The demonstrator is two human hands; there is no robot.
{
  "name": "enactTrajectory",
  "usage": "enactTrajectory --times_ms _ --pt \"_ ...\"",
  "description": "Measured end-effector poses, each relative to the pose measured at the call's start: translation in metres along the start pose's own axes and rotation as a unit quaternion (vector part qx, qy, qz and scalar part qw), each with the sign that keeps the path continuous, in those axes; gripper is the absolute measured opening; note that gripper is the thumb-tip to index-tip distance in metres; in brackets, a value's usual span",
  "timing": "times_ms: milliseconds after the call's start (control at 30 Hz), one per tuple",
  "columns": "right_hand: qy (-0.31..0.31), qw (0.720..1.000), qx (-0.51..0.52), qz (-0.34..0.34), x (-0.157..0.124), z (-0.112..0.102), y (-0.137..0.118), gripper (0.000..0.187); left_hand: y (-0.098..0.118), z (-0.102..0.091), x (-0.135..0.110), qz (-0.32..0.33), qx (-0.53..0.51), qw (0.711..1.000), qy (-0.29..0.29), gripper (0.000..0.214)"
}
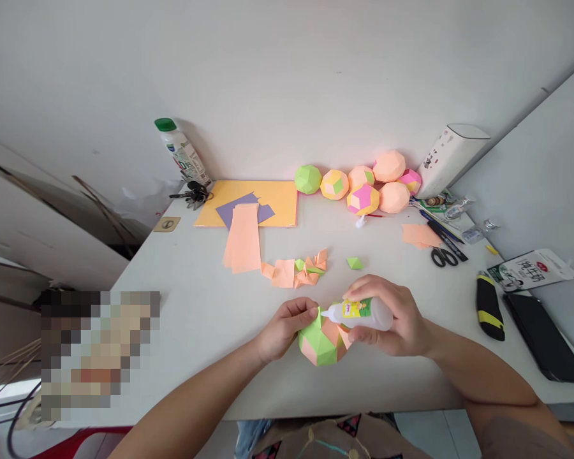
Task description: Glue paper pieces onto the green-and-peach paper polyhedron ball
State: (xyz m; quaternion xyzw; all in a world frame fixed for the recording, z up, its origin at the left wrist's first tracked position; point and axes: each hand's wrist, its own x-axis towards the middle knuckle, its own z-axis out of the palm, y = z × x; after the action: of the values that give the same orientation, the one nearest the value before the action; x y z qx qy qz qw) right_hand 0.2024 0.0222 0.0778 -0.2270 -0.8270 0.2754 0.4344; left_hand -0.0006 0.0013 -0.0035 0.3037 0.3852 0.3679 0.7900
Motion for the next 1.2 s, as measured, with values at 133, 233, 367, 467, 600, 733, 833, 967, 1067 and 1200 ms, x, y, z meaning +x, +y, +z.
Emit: enactTrajectory --times_ms 133,233,367,467,600,733,833,967,1067,1200 --pt "-0.011 1.0 0.001 0.001 -0.0007 0.0009 -0.0012 0.03 0.0002 0.0001 0.0001 0.004 0.001 1.0 -0.008 0.034" --pt "-0.026 1.0 0.009 -0.003 -0.0019 0.0017 -0.0023 0.031 0.0001 0.0001 0.0005 0.007 -0.003 1.0 -0.017 0.034" --pt "-0.035 0.999 0.015 -0.001 -0.0025 0.0013 -0.004 0.031 0.0004 0.0002 0.0005 0.006 -0.004 1.0 -0.015 0.034" --pt "-0.032 0.999 0.013 0.0 -0.0017 0.0004 -0.0042 0.03 0.001 0.0004 0.0002 0.003 -0.001 1.0 -0.015 0.034" --pt "-0.008 1.0 0.001 0.005 -0.0002 -0.0008 -0.0017 0.028 0.0011 0.0005 0.0 0.002 0.0 1.0 -0.019 0.034" --pt "-0.001 1.0 -0.002 0.015 0.0003 -0.0017 -0.0012 0.027 0.0012 0.0013 -0.0005 0.0 -0.001 1.0 -0.019 0.034" --pt "-0.009 1.0 0.01 0.018 -0.0001 -0.0011 -0.0033 0.027 0.0013 0.0017 -0.0008 0.004 0.0 1.0 -0.019 0.034" --pt "-0.014 1.0 0.013 0.013 -0.0004 0.0 -0.0041 0.028 0.0005 0.0009 -0.0004 0.007 0.003 1.0 -0.021 0.035" --pt "-0.001 1.0 0.006 0.011 0.0 -0.0002 -0.0024 0.028 -0.0002 -0.0001 -0.0002 0.005 0.006 1.0 -0.018 0.035" --pt "0.006 1.0 -0.002 0.011 -0.0001 -0.0006 -0.0011 0.029 0.0002 -0.0004 -0.0009 0.001 0.007 1.0 -0.021 0.034"
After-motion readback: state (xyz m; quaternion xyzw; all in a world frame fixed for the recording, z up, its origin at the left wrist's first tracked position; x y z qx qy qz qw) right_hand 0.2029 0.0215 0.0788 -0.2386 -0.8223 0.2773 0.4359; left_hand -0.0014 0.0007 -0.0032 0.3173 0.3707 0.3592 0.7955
